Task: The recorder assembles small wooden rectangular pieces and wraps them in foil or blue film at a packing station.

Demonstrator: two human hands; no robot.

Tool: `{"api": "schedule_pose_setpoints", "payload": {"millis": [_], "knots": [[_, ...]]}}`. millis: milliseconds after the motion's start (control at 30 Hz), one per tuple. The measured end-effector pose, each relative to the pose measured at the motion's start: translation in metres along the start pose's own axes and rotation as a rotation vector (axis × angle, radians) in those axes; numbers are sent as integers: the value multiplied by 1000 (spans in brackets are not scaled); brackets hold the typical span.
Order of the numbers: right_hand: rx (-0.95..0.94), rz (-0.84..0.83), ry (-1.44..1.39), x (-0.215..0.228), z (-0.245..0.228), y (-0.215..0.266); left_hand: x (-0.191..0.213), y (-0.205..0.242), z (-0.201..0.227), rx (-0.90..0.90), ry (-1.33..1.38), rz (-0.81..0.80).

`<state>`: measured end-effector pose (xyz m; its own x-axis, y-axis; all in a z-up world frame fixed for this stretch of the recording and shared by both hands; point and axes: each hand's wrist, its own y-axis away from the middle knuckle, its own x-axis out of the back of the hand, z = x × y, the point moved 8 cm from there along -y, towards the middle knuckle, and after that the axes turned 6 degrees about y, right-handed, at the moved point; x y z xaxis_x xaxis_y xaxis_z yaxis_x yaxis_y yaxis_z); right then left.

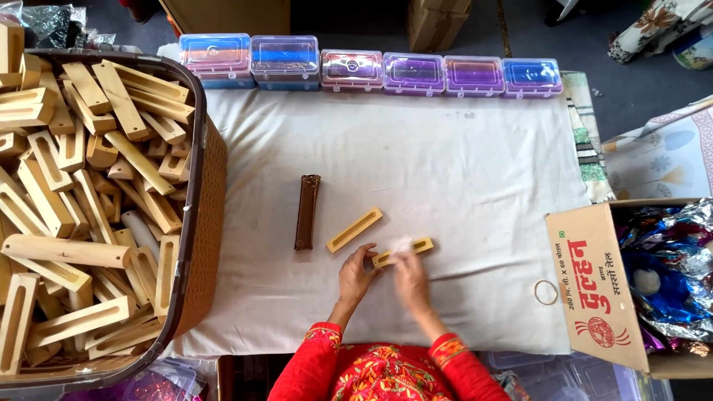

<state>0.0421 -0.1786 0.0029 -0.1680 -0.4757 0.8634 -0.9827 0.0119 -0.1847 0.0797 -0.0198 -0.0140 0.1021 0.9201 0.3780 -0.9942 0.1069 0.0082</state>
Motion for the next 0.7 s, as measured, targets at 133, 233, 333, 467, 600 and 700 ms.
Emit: {"api": "schedule_pose_setpoints", "payload": {"millis": [133, 233, 333, 467, 600, 700], "knots": [[190, 47, 33, 10, -31, -3, -1, 3, -7, -23, -39, 48], [231, -40, 14, 19, -2, -19, 2, 1, 2, -24, -21, 15], [92, -43, 59, 27, 26, -29, 3, 0, 4, -25, -35, -4], [-22, -9, 97, 11, 8, -18, -1, -1, 2, 0, -17, 2], [217, 77, 49, -2, -46, -3, -3, 2, -10, 5, -39, 22], [80, 11, 22, 8, 15, -17, 5, 3, 7, 22, -24, 17]]}}
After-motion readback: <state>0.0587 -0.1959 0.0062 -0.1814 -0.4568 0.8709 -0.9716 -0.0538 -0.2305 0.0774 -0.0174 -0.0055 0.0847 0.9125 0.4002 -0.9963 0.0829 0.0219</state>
